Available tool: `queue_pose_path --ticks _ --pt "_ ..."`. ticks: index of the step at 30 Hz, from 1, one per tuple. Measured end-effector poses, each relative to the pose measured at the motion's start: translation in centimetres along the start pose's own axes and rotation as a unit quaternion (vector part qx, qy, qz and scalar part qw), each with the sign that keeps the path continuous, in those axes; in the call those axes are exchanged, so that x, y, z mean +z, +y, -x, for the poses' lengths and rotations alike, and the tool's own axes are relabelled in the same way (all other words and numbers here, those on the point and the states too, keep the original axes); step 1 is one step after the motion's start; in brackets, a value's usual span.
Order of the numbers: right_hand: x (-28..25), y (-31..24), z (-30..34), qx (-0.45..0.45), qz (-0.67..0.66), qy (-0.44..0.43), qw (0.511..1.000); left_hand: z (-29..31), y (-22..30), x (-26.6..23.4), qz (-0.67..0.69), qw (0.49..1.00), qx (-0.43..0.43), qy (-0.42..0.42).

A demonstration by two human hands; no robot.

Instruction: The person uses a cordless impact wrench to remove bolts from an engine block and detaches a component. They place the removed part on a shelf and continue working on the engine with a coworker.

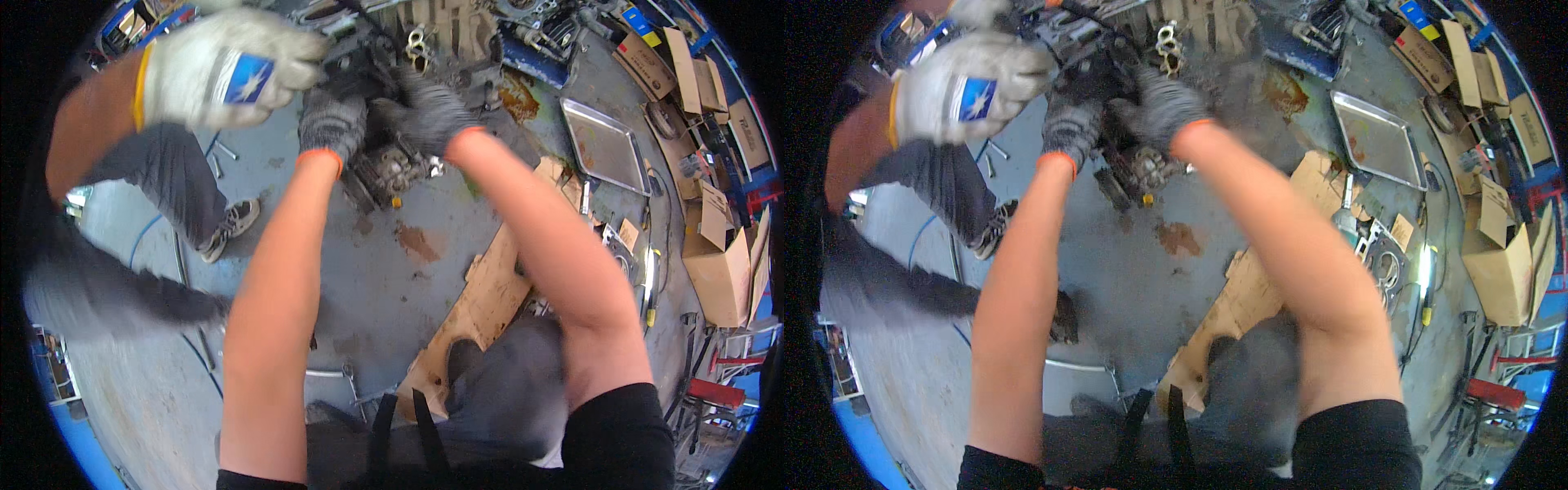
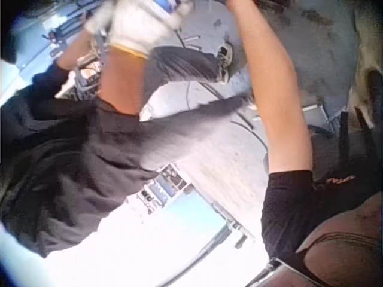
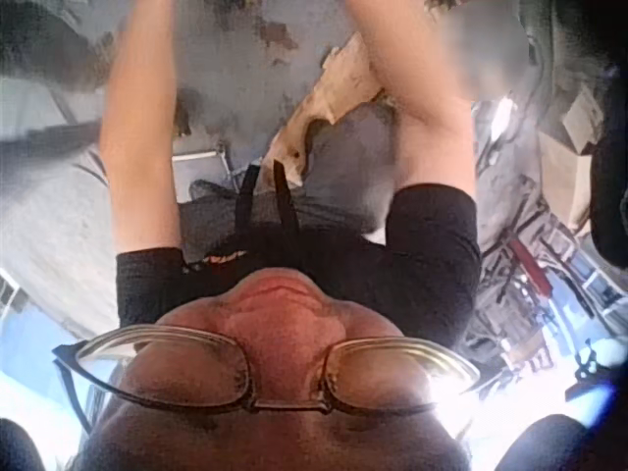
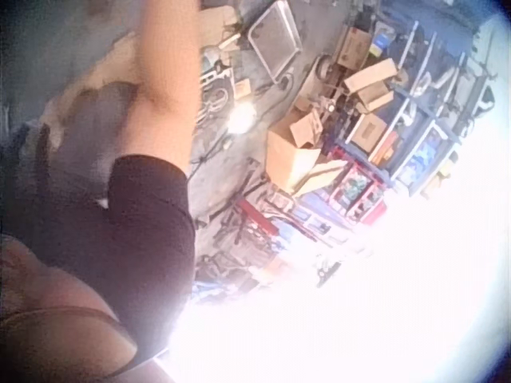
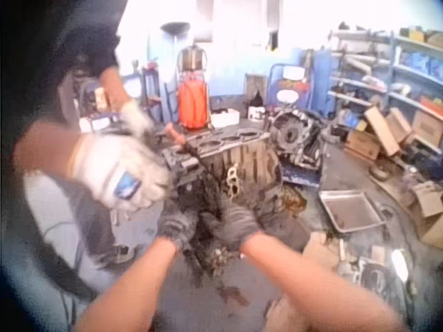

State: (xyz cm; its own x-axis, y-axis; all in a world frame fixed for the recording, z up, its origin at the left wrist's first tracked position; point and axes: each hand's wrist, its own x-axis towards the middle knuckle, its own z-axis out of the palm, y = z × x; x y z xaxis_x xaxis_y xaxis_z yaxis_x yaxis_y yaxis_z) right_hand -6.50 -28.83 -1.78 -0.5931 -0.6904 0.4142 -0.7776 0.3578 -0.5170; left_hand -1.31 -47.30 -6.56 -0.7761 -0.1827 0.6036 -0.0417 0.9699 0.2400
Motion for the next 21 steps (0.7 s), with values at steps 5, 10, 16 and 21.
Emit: queue_pose_path --ticks 5,10,16,21 --pt "-15.1 7.4 18.1 0.178 0.067 0.207 0.960 -0.4 -1.6 3.5 0.181 0.972 -0.117 -0.091" --pt "-13.7 8.5 36.9 0.374 -0.157 0.326 0.854 0.0 -2.2 3.0 0.123 0.987 -0.070 -0.080" --pt "-5.9 10.7 36.3 0.467 0.164 0.214 0.842 1.5 -0.2 -1.7 0.248 0.966 -0.061 -0.048" --pt "-5.4 14.7 32.4 0.440 0.023 0.363 0.821 11.8 1.9 -3.2 0.236 0.910 -0.338 0.053"
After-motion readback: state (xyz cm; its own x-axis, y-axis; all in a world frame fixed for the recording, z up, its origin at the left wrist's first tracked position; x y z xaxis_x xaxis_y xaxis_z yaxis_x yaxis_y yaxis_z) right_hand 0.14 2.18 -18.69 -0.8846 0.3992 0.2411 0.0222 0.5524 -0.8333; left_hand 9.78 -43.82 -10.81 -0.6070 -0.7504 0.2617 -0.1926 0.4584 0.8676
